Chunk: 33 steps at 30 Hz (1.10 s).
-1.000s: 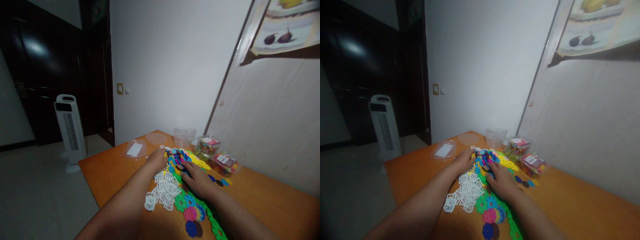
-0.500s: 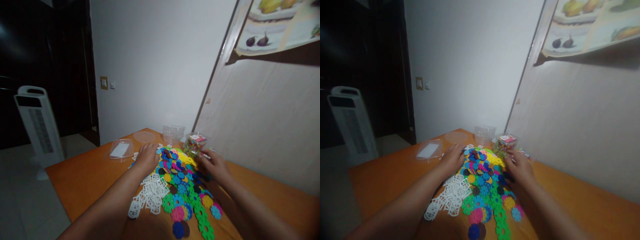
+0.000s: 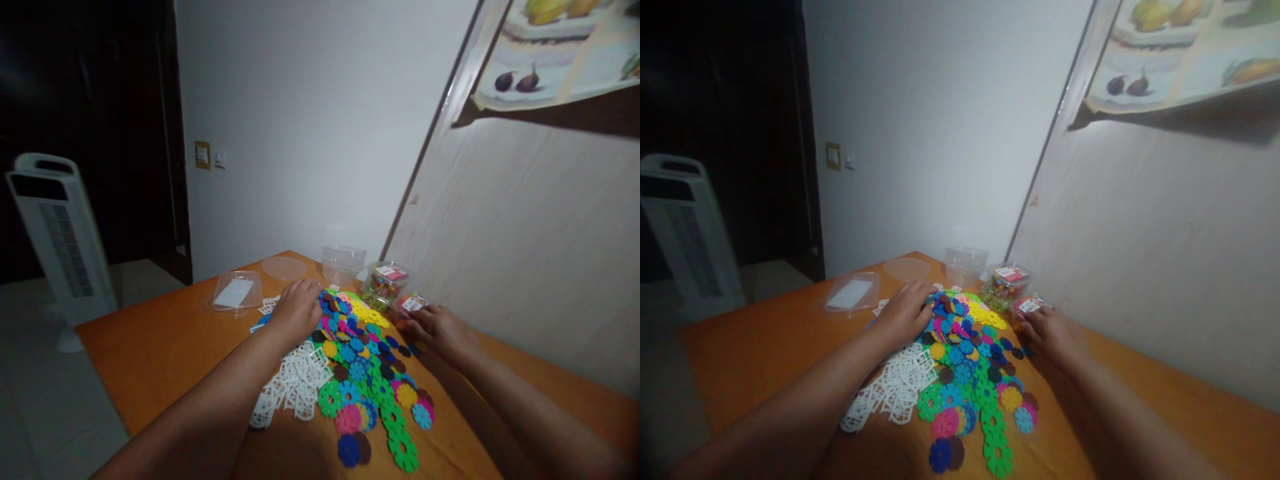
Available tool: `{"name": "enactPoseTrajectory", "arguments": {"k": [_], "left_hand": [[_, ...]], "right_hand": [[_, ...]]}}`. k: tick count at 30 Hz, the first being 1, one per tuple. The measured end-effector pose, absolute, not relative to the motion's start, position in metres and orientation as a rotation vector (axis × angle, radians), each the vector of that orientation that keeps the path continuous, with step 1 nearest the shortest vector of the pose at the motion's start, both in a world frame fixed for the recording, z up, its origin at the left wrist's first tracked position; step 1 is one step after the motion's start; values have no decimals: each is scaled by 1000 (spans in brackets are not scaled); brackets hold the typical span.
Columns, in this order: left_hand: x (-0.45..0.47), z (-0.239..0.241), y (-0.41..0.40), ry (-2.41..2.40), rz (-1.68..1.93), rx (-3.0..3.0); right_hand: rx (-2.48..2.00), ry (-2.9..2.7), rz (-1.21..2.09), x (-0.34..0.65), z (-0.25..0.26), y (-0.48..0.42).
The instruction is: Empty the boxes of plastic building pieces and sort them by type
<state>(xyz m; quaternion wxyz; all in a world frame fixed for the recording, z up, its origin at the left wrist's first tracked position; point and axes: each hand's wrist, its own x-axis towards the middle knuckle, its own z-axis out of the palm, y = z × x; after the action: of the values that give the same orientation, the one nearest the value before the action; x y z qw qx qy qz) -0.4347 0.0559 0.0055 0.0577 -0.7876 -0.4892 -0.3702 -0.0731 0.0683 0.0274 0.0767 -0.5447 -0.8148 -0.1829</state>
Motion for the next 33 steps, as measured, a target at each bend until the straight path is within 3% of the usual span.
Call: {"name": "enactPoseTrajectory", "arguments": {"k": [9, 17, 21, 28, 33], "left_hand": [[-422, 21, 41, -1411, -1175, -2548], [-395, 19, 19, -1277, -1345, -2857], [-380, 19, 13, -1503, -1582, -3026], [-371, 24, 7, -2186, -2382, -3187], [-371, 23, 5, -2133, -2469, -3321]], "right_hand": [[-1405, -2295, -800, -74, 40, 41], [-1234, -2254, -681, -117, 48, -4], [-1124, -2281, -612, -138, 44, -28], [-1017, -2256, -454, -157, 34, -58], [-1019, -2221, -354, -156, 26, -66]]}}
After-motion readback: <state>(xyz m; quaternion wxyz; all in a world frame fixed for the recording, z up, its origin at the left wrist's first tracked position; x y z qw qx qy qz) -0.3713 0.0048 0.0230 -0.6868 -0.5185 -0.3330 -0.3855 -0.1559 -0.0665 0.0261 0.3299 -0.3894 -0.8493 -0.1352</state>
